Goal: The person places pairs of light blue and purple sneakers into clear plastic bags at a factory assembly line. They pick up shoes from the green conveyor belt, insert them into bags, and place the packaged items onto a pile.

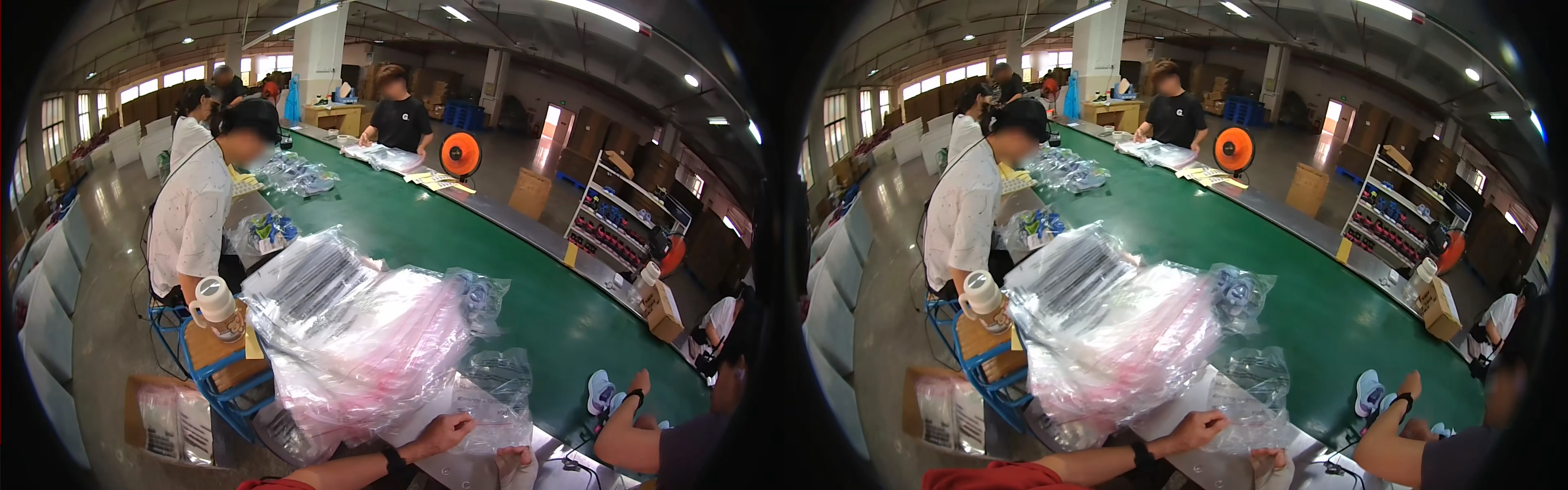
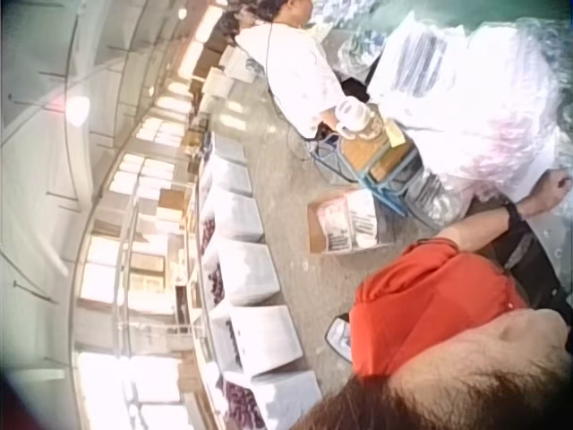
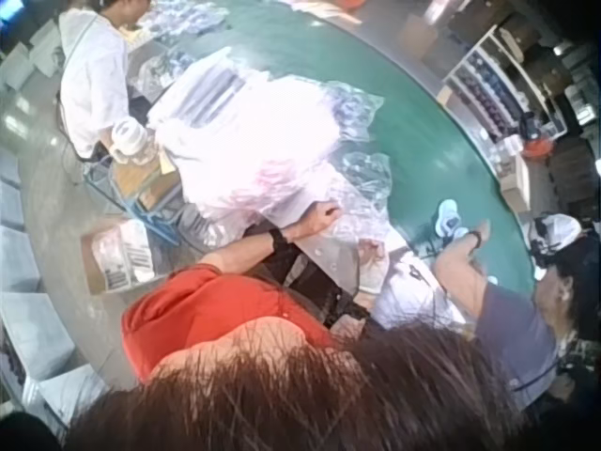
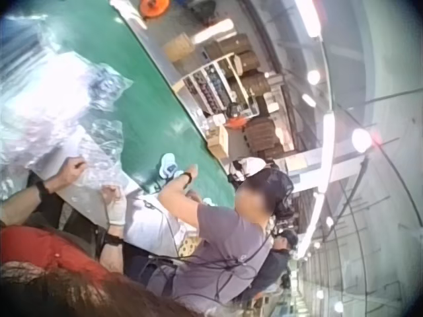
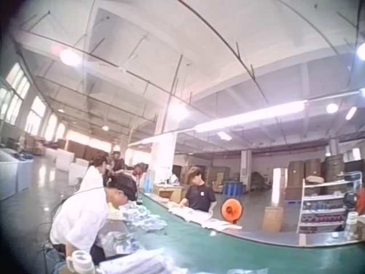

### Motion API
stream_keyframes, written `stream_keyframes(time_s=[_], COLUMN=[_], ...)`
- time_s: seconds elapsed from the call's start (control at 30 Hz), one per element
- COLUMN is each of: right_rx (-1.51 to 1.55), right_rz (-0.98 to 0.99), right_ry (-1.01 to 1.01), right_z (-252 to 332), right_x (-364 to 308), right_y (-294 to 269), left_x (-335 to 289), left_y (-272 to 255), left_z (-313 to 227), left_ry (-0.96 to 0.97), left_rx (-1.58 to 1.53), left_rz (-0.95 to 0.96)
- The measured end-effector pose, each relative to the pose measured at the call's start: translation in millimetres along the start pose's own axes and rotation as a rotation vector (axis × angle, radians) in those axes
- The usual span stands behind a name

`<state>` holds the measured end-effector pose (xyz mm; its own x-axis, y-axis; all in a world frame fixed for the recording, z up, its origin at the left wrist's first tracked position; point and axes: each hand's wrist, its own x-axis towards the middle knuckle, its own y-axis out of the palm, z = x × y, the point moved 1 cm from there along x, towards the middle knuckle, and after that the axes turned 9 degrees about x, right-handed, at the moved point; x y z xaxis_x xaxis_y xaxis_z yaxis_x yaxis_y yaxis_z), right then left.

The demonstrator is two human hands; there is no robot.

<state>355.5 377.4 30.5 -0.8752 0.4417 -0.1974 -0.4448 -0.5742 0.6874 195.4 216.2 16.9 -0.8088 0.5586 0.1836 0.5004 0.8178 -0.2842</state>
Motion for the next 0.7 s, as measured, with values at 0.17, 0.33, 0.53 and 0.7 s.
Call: stream_keyframes(time_s=[0.17, 0.33, 0.53, 0.7], right_rx=[0.023, 0.055, 0.075, 0.131], right_rz=[-0.016, 0.023, 0.067, 0.12], right_ry=[-0.006, -0.114, -0.075, -0.064], right_z=[1.8, -7.3, -7.8, -4.1], right_x=[-4.1, 7.8, 11.3, 10.9], right_y=[-5.3, -5.2, -9.7, -9.1], left_x=[0.7, 1.1, 2.7, 3.6], left_y=[7.1, 7.0, 2.9, 2.8], left_z=[5.3, 9.6, 3.9, -4.4], left_ry=[0.008, -0.071, -0.015, -0.016], left_rx=[0.015, -0.042, -0.031, -0.059], left_rz=[0.016, 0.004, -0.05, -0.04])
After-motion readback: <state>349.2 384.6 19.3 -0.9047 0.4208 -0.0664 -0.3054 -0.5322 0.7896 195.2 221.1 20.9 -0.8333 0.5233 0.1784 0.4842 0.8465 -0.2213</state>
